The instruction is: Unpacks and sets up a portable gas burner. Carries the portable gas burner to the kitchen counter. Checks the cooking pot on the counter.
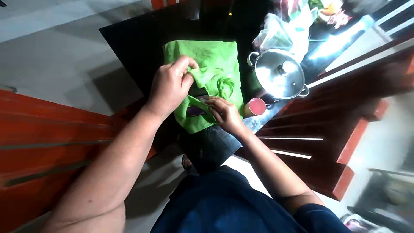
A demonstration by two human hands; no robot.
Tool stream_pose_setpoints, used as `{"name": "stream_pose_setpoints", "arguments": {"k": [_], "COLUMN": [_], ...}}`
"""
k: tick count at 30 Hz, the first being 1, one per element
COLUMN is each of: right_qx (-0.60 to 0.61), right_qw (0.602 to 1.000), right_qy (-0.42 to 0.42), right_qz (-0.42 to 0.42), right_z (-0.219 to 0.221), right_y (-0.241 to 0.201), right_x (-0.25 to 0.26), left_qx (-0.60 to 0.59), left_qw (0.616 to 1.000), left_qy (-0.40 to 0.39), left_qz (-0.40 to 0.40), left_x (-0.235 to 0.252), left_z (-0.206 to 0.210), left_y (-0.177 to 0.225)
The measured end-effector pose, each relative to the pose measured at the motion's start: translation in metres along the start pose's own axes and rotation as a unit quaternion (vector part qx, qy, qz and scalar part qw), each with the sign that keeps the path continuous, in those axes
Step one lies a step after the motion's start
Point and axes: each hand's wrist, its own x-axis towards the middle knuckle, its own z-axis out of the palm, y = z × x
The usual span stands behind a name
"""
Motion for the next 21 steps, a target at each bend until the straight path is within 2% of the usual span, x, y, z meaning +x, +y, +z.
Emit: {"name": "stream_pose_setpoints", "arguments": {"k": [2,4,7,9,10,11,12,13,14,15,17,21], "right_qx": [-0.08,-0.139,-0.144,-0.002,0.116,0.248,0.36,0.432,0.469,0.491,0.516,0.524], "right_qw": [0.981,0.947,0.947,0.947,0.919,0.862,0.782,0.707,0.651,0.613,0.577,0.556], "right_qy": [-0.05,-0.012,0.077,0.085,0.094,0.123,0.171,0.216,0.255,0.278,0.298,0.308], "right_qz": [0.168,0.289,0.276,0.311,0.364,0.424,0.479,0.517,0.54,0.552,0.558,0.567], "right_z": [0.005,0.004,0.007,0.017,0.026,0.036,0.045,0.051,0.055,0.059,0.066,0.066], "right_y": [0.015,0.025,0.03,0.031,0.032,0.034,0.032,0.032,0.033,0.035,0.042,0.044], "right_x": [-0.015,-0.02,-0.025,-0.026,-0.028,-0.029,-0.026,-0.023,-0.019,-0.016,-0.014,-0.005], "left_qx": [0.015,0.029,0.076,0.112,0.14,0.166,0.185,0.195,0.188,0.164,0.112,0.027], "left_qw": [1.0,0.998,0.997,0.992,0.987,0.981,0.977,0.974,0.971,0.97,0.969,0.982], "left_qy": [0.011,0.029,0.022,-0.007,-0.037,-0.073,-0.1,-0.118,-0.137,-0.153,-0.156,-0.083], "left_qz": [-0.022,-0.044,-0.005,0.06,0.073,0.062,0.035,-0.003,-0.049,-0.095,-0.155,-0.166], "left_x": [-0.007,-0.01,-0.023,-0.041,-0.053,-0.065,-0.075,-0.082,-0.085,-0.086,-0.09,-0.101], "left_z": [0.004,0.005,0.014,0.035,0.048,0.06,0.07,0.075,0.076,0.074,0.066,0.047], "left_y": [-0.005,-0.006,-0.004,-0.01,-0.016,-0.024,-0.032,-0.041,-0.047,-0.053,-0.06,-0.056]}}
